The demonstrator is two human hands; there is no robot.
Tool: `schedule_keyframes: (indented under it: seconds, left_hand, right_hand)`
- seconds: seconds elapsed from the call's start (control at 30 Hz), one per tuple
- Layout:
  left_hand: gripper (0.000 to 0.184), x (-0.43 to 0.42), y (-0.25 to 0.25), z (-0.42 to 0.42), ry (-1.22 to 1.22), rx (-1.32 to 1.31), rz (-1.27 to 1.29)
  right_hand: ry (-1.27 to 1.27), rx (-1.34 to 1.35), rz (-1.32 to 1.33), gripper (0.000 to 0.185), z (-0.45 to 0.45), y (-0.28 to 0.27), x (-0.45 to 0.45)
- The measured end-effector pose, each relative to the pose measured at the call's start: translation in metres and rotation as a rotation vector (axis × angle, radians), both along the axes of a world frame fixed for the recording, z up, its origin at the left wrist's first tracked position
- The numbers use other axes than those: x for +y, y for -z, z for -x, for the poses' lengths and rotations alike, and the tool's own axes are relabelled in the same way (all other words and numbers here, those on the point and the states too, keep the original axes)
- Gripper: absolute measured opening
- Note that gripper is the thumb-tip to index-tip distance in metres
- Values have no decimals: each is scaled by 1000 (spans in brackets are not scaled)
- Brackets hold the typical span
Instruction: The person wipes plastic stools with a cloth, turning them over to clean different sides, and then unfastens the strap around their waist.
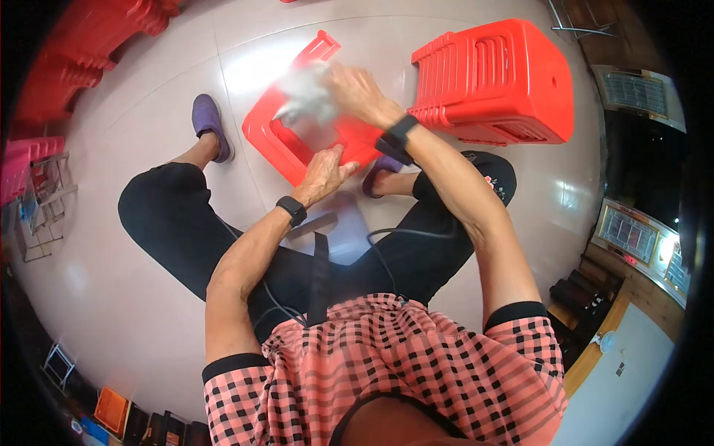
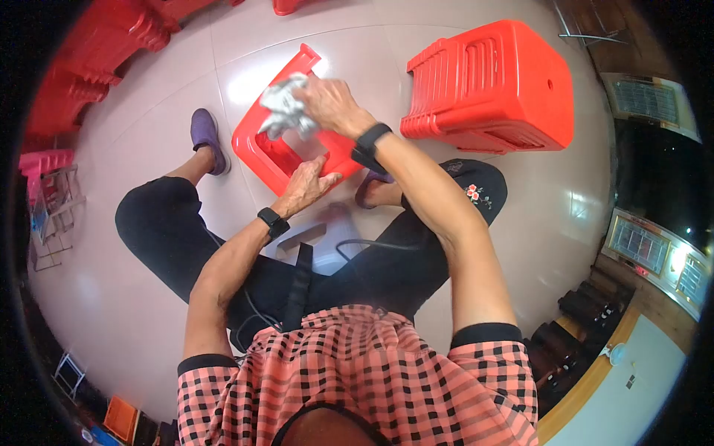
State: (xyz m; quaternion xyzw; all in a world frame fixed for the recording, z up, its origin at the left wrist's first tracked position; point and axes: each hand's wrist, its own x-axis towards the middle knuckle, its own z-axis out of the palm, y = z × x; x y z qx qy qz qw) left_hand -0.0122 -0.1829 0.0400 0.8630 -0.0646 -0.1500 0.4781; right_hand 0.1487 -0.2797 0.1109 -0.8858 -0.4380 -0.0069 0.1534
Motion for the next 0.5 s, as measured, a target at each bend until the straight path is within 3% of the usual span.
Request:
schedule_keyframes:
  seconds: [0.1, 0.2, 0.27, 0.33, 0.4, 0.5]
  left_hand:
    - [46, -1, -1, 2, 87, -105, -220]
    - [43, 3, -4, -10, 314, -89, -244]
    - [35, 28, -78, -49, 321, 366, -87]
    - [34, 55, -52, -68, -220, -50, 159]
    - [32, 83, -49, -97, -334, -230, -81]
    - [53, 104, -3, -127, -404, -319, -214]
  right_hand:
    - [-30, 221, 225, 21, 29, -20, -37]
    - [-32, 485, 466, 31, 43, -48, -60]
    - [1, 543, 505, 31, 50, -44, -71]
    - [29, 542, 464, 28, 55, -42, -76]
    - [51, 536, 472, 28, 57, -38, -77]
    - [68, 534, 531, 30, 59, -34, -74]
